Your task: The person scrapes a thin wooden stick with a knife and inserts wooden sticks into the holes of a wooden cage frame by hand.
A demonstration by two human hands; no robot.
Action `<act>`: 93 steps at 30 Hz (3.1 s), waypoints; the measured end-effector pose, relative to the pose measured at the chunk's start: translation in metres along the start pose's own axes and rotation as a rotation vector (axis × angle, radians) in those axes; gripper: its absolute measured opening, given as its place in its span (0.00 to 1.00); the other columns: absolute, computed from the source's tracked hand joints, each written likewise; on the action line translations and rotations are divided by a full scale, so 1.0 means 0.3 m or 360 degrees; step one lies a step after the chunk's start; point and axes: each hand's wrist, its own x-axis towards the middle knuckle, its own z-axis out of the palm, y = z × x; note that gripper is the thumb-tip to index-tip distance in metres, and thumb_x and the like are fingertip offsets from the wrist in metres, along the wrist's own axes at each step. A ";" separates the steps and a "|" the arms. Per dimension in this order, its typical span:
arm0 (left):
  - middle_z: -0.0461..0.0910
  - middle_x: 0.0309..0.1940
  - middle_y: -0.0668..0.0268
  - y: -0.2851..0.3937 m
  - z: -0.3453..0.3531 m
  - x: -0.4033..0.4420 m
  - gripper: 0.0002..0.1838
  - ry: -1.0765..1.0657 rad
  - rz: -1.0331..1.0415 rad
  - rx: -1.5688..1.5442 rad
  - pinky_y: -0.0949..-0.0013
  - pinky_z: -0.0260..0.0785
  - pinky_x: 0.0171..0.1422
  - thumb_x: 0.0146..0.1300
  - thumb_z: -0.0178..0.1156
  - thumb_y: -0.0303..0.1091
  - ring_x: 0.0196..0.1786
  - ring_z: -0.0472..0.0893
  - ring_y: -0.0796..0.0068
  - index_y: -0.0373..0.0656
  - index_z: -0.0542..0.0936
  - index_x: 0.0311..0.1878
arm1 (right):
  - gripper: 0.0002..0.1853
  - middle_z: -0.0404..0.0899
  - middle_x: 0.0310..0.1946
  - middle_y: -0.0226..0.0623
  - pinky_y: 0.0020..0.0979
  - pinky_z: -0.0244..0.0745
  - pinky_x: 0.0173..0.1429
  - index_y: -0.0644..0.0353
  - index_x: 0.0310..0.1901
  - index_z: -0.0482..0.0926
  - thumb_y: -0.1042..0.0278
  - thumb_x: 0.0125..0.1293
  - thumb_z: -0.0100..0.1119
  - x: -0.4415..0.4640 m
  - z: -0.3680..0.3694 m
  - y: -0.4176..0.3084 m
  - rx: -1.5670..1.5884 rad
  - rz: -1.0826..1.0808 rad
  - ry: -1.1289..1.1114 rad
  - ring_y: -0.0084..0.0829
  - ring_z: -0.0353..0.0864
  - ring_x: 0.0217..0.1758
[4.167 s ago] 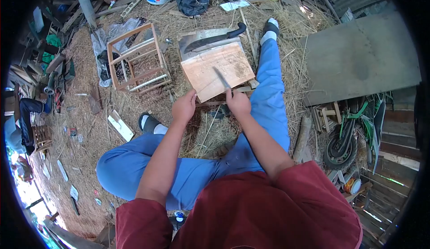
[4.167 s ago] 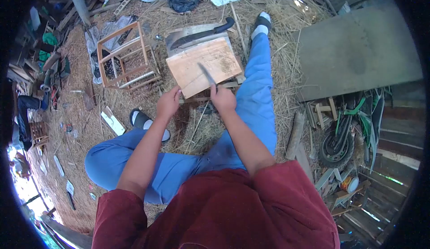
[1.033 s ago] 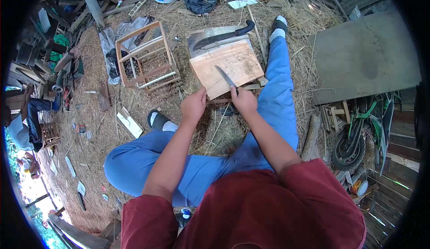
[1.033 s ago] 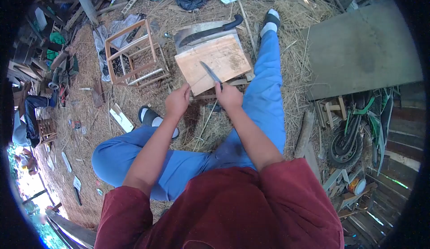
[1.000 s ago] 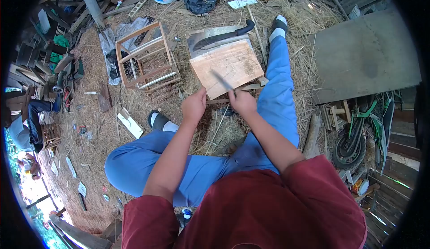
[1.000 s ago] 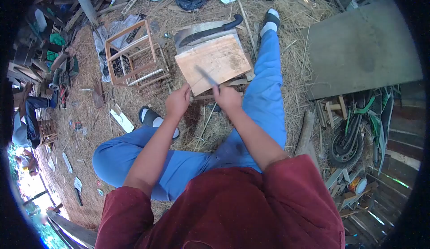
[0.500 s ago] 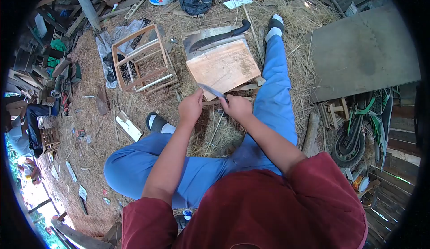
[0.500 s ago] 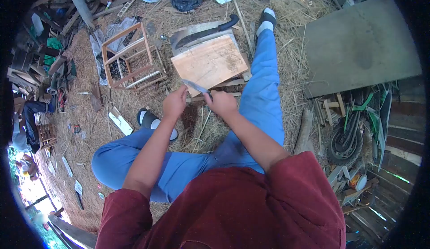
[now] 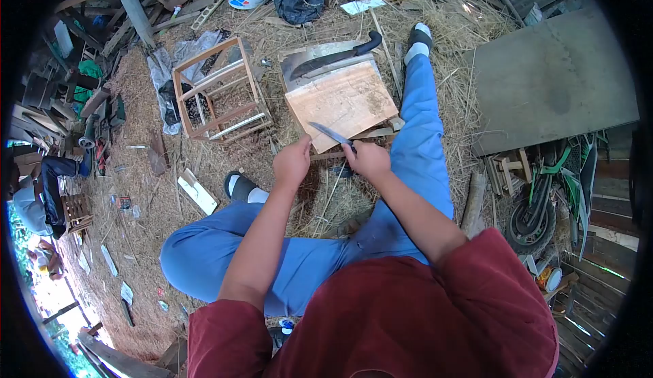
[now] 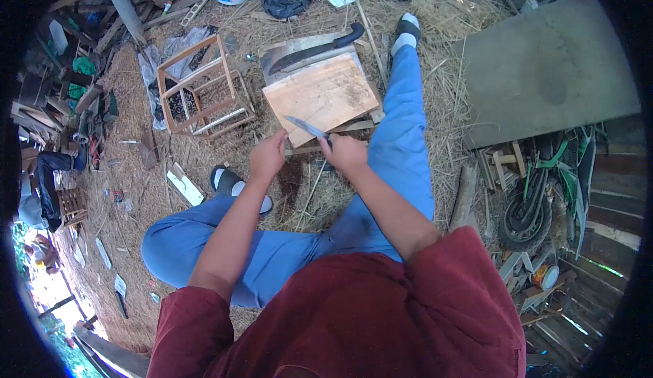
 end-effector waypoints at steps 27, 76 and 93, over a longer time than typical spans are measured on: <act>0.84 0.28 0.55 0.000 0.009 -0.006 0.07 0.0024 0.0042 0.0133 0.43 0.75 0.36 0.75 0.53 0.41 0.33 0.85 0.45 0.54 0.78 0.46 | 0.29 0.88 0.34 0.52 0.56 0.83 0.47 0.57 0.38 0.86 0.38 0.75 0.48 0.009 0.018 -0.012 0.0223 0.0378 0.0101 0.56 0.89 0.39; 0.84 0.28 0.52 0.007 -0.001 0.009 0.07 -0.0027 0.0025 0.0045 0.41 0.75 0.36 0.75 0.54 0.42 0.34 0.85 0.43 0.53 0.78 0.44 | 0.30 0.87 0.31 0.53 0.54 0.83 0.43 0.57 0.34 0.86 0.38 0.76 0.48 0.019 0.019 0.037 0.0079 0.0221 0.0180 0.55 0.89 0.36; 0.85 0.28 0.52 -0.001 0.004 0.007 0.07 -0.0011 0.0030 0.0094 0.41 0.75 0.37 0.74 0.53 0.40 0.34 0.85 0.42 0.54 0.78 0.46 | 0.29 0.88 0.33 0.52 0.56 0.83 0.43 0.57 0.36 0.86 0.38 0.75 0.48 0.010 0.050 0.013 0.0150 0.0273 0.0179 0.55 0.89 0.38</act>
